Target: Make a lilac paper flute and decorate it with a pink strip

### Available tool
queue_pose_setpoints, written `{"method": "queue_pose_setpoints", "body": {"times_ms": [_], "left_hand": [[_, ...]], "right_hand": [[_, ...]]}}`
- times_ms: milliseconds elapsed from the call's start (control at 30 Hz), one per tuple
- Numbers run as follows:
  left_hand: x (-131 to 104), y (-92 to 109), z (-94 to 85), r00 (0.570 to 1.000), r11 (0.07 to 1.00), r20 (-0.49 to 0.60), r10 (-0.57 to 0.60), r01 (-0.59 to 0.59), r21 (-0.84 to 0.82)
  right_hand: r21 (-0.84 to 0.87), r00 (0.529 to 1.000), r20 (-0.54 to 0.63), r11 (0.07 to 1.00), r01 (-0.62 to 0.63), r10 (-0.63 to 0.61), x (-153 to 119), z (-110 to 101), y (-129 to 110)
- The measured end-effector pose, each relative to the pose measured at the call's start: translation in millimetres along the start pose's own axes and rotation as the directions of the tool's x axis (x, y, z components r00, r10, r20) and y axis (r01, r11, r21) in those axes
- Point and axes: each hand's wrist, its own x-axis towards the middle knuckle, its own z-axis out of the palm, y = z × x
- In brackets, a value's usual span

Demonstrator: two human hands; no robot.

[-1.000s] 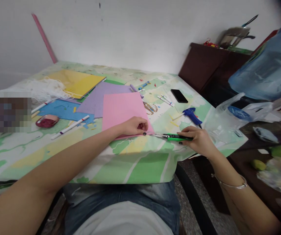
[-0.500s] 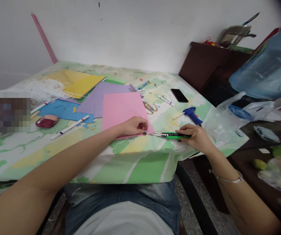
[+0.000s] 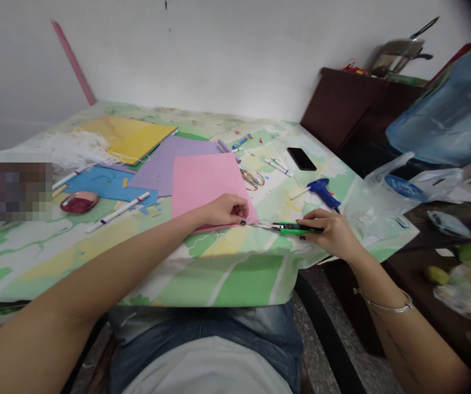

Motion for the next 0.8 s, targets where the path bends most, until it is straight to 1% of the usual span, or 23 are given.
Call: {"method": "queue_pose_setpoints", "body": {"times_ms": [133,233,433,633,800], "left_hand": [[0.3,-1.7,0.4,1.000,1.000,-0.004,0.012,-0.012,-0.007],[0.3,-1.9,0.4,1.000,1.000,-0.003,0.012,-0.012,-0.024],[0.3,-1.1,0.4,1.000,1.000,0.001,-0.010,0.010,-0.024],[1.1,-3.3,1.4,1.000,1.000,-0.018,-0.017,0.016,-0.022],[-0.2,0.7,0.1,0.999,0.999,-0.006,-0.035,0.035,-0.032]], "right_hand": [[0.001,1.000,0.007,1.000,-0.014,0.014,-0.3,-0.4,2.8],[0.007,1.000,0.006,1.000,-0.003,0.003,0.8,0.6,2.4],[0.013,1.000,0.006,1.000,-0.012,0.012,0.6,0.6,0.7],[0.009,1.000,0.013,1.000,-0.010,0.010,-2.7,-1.3,1.6],[0.006,1.000,0.006,1.000,0.005,-0.005,-0.3,0.9,-1.4]]}}
